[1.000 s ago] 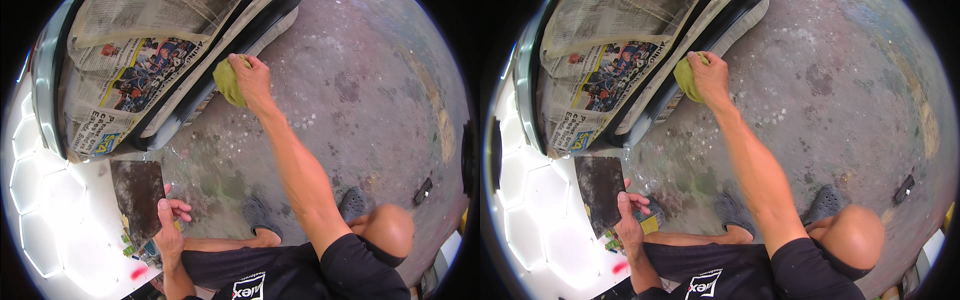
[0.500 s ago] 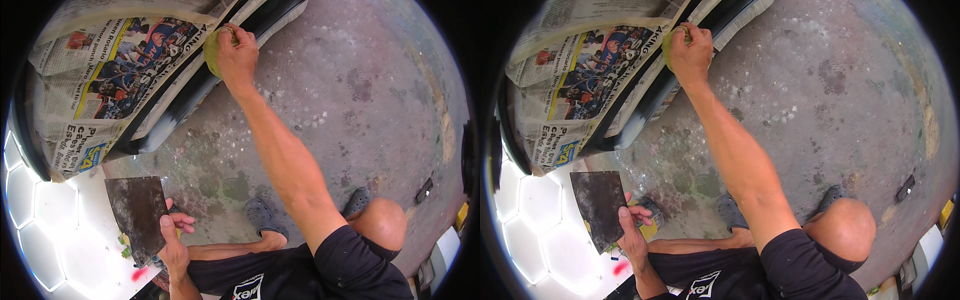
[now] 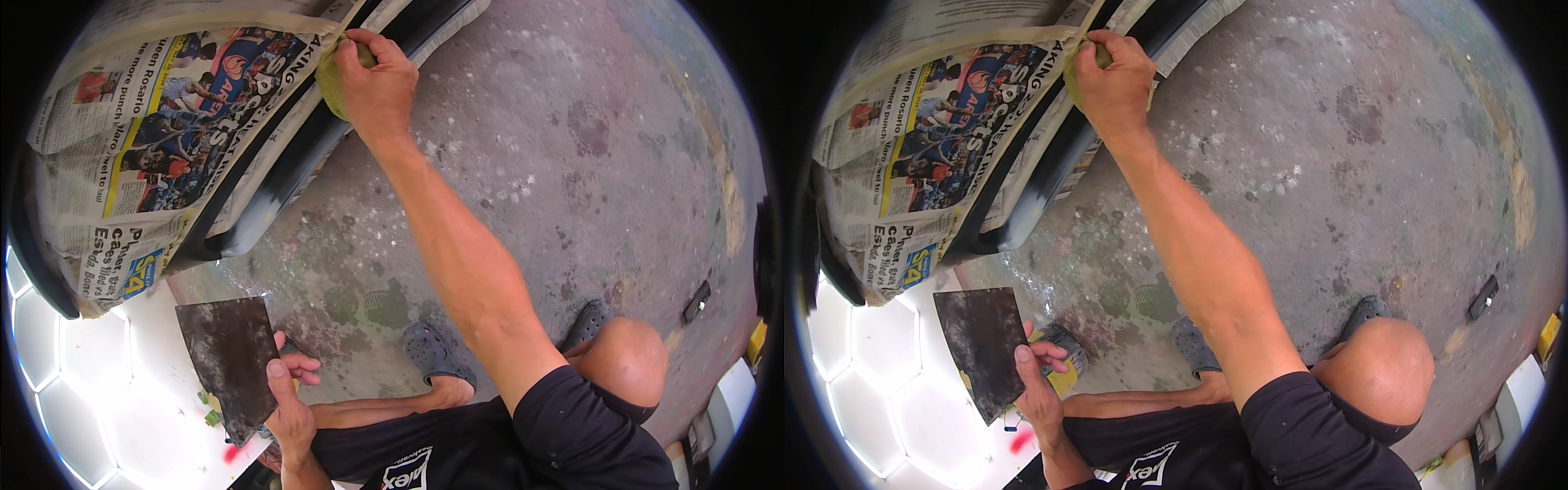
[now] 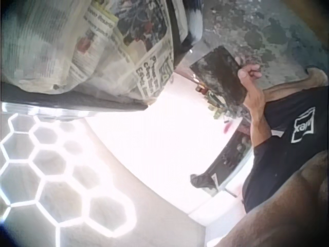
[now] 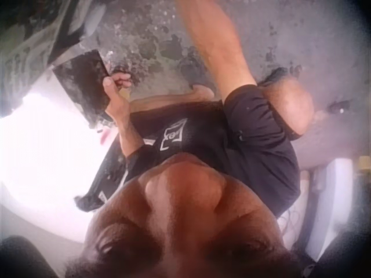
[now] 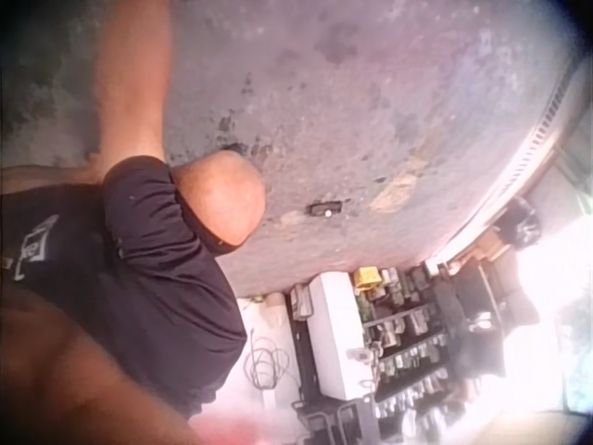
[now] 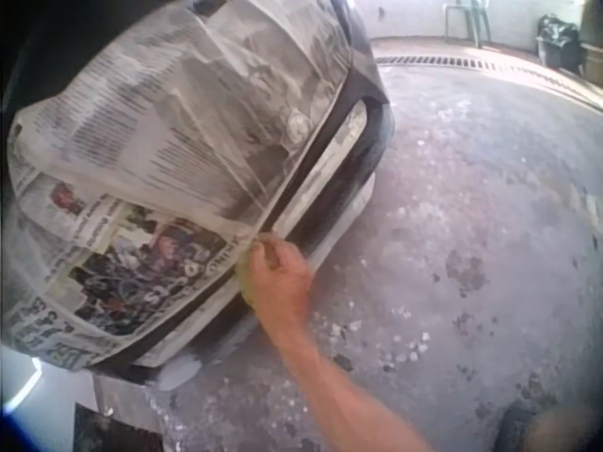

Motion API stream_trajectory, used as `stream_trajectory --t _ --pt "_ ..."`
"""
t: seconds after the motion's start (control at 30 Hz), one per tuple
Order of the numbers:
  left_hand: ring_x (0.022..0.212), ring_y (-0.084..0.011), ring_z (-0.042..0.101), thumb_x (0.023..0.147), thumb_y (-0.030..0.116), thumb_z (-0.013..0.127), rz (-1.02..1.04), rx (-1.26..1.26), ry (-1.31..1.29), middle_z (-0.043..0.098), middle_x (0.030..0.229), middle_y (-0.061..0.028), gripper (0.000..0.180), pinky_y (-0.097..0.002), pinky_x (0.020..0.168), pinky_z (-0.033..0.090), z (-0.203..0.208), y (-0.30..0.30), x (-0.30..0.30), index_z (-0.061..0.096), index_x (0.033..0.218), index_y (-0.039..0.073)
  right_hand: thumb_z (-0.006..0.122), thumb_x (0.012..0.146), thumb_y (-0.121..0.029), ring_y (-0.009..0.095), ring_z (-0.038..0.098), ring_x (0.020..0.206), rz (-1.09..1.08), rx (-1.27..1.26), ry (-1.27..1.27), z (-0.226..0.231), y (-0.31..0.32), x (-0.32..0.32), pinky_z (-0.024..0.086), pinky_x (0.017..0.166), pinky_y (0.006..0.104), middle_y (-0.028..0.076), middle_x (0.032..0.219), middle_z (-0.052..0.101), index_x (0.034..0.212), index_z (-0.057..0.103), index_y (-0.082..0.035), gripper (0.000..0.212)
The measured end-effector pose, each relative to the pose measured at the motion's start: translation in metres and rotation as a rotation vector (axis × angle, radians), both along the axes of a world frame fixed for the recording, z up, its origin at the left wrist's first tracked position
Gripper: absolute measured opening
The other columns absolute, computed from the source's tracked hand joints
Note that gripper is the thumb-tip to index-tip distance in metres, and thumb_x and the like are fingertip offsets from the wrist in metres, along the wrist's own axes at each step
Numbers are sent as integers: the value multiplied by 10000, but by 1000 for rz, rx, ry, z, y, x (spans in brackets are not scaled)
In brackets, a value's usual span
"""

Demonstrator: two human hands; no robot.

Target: The person wipes a black car bumper with a green cloth, then uses a spray gun to apply a substance to the bumper while continuing to wipe the surface. The bumper is partially covered with newspaper.

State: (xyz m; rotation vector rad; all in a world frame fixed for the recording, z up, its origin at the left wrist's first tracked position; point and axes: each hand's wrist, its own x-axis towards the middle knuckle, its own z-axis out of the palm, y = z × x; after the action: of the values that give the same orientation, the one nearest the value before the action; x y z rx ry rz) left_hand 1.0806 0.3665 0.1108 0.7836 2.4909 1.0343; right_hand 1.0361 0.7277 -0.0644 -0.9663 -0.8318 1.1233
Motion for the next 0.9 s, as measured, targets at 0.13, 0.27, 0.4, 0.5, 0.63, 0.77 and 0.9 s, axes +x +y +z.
stream_trajectory --t 0.13,0.27,0.4,0.5,0.63,0.77,0.9 --pt "683 -148 634 1223 353 499 -14 -23 -3 741 878 -143 550 -295 729 544 -1 0 1 605 1451 -137 788 974 -219 172 764 922 25 -31 -14 1 -4 3 596 874 332 96 1000 839 1159 856 -33 271" --pt "676 -158 635 1222 347 499 -18 -24 -4 752 897 -144 534 -301 723 546 -2 5 5 617 1442 -124 782 975 -203 166 762 893 60 -113 74 3 -6 -3 595 867 332 117 963 839 1168 852 -8 283" --pt "671 -172 632 1225 331 486 -70 -34 0 759 904 -145 517 -307 701 539 -4 3 3 616 1453 -115 781 978 -198 164 759 874 77 -135 64 3 -16 -11 593 862 330 136 949 842 1179 849 6 294" --pt "674 -169 627 1227 325 480 -82 -45 6 755 898 -141 515 -304 702 531 -6 1 2 610 1464 -113 781 980 -194 165 756 864 101 -161 116 5 -22 -12 592 860 330 141 954 843 1179 849 7 291" --pt "688 -164 625 1227 318 476 -42 -60 4 753 904 -135 509 -304 702 522 -5 0 8 602 1474 -108 778 984 -190 157 742 854 123 -212 145 10 -29 -15 589 857 331 139 947 840 1179 847 16 292" --pt "688 -156 621 1223 315 484 -40 -47 13 750 907 -134 498 -299 712 522 -4 3 12 613 1453 -108 778 987 -196 142 735 876 208 -286 185 13 -40 -17 585 860 332 140 951 840 1185 845 18 299" --pt "675 -142 616 1216 317 505 -31 -37 41 753 920 -139 488 -295 722 526 -6 1 13 650 1398 -113 783 988 -197 141 729 868 211 -307 228 15 -48 -22 583 854 334 134 936 834 1169 846 17 287"
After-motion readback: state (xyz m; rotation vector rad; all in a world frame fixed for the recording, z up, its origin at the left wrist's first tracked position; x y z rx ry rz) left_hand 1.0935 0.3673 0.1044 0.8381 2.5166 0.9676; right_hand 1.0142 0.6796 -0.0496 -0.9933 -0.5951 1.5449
